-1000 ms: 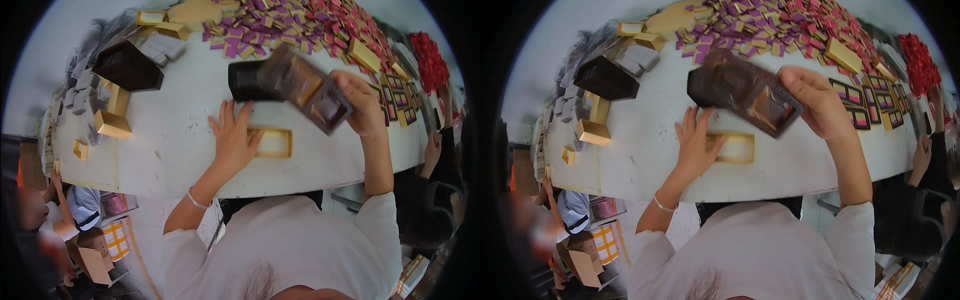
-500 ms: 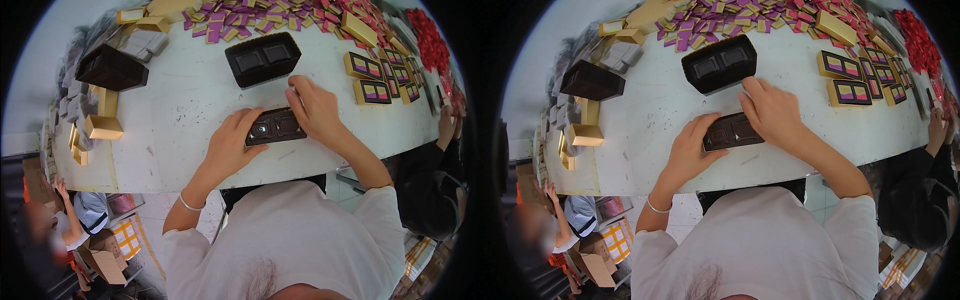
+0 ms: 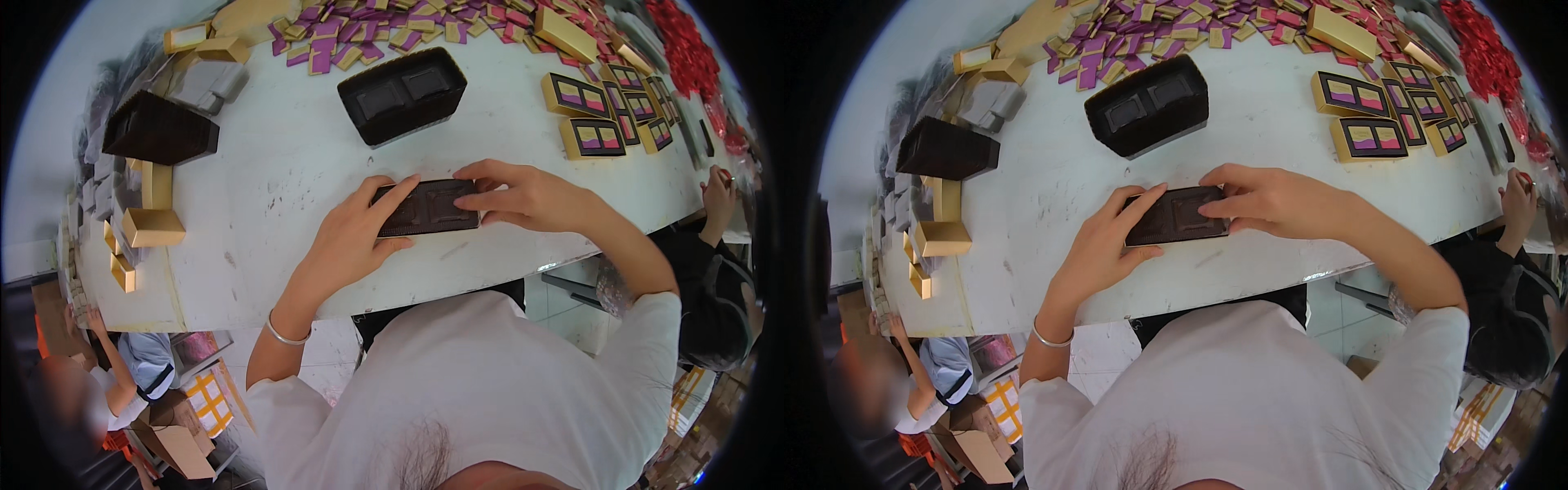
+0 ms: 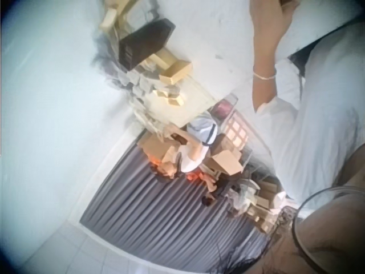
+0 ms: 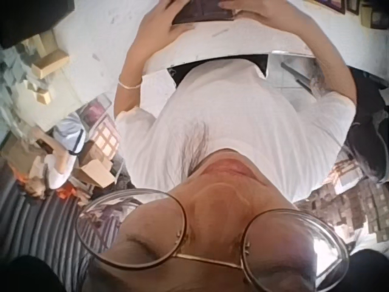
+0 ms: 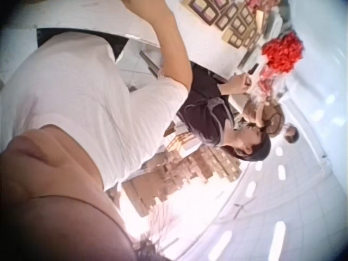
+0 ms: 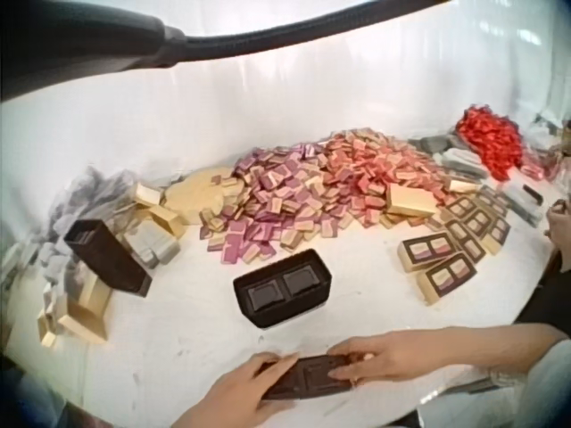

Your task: The person assembles small rectangular packs by placing two colored inserts into a black plastic tray and closing it with a gold-colored lid. The process is repeated continuously with multiple units on a white table.

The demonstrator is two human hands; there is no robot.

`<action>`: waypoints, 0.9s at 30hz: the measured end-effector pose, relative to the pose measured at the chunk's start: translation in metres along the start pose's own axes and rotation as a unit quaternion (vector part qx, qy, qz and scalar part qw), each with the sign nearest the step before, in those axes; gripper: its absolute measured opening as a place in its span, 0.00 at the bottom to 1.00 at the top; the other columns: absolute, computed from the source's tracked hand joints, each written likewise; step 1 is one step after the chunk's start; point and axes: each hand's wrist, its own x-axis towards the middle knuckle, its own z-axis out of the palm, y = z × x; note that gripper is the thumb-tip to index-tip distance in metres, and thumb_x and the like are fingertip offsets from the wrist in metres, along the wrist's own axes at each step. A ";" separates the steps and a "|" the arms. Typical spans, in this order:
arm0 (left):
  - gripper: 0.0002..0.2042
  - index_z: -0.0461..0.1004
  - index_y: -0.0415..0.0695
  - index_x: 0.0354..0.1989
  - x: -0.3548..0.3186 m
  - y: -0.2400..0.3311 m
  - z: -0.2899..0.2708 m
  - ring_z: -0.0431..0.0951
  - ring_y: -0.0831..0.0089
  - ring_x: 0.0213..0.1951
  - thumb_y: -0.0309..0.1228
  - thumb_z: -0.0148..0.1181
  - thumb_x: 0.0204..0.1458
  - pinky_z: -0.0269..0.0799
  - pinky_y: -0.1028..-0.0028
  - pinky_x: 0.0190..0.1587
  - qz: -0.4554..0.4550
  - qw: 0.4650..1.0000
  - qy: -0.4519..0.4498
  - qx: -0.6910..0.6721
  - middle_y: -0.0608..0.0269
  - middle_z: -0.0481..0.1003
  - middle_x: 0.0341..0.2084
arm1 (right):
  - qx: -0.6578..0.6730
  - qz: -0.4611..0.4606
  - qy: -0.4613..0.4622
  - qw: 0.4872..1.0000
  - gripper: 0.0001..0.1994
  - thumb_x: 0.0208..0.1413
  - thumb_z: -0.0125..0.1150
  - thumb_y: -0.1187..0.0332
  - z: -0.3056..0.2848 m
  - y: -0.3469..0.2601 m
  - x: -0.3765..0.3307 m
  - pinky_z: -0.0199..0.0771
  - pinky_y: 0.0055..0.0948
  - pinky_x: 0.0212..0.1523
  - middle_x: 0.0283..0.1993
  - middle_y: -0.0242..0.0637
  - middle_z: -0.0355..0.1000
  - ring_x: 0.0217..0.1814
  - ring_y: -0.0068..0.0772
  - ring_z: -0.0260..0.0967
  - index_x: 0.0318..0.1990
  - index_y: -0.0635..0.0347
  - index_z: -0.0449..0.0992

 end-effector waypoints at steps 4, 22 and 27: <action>0.38 0.62 0.52 0.62 0.006 -0.005 -0.006 0.72 0.54 0.46 0.30 0.70 0.38 0.72 0.64 0.46 0.041 0.999 -0.010 -0.015 0.56 0.65 0.52 | -0.239 -0.158 -0.067 0.956 0.12 0.44 0.59 0.73 -0.011 0.009 0.013 0.75 0.27 0.36 0.38 0.38 0.63 0.33 0.33 0.69 0.38 0.66 0.75; 0.39 0.60 0.46 0.64 -0.003 -0.006 0.032 0.71 0.56 0.43 0.41 0.68 0.41 0.70 0.65 0.43 0.070 0.980 0.121 0.142 0.50 0.64 0.50 | -0.091 0.136 0.333 0.929 0.11 0.53 0.58 0.74 -0.020 0.074 0.022 0.67 0.33 0.52 0.48 0.43 0.71 0.52 0.42 0.68 0.44 0.60 0.73; 0.40 0.54 0.44 0.65 0.016 0.010 0.035 0.73 0.57 0.40 0.34 0.69 0.42 0.71 0.65 0.41 0.049 0.987 0.135 0.066 0.49 0.65 0.50 | -0.269 0.182 0.256 0.911 0.15 0.54 0.55 0.71 -0.047 0.180 0.083 0.67 0.40 0.51 0.50 0.44 0.71 0.53 0.48 0.67 0.50 0.60 0.71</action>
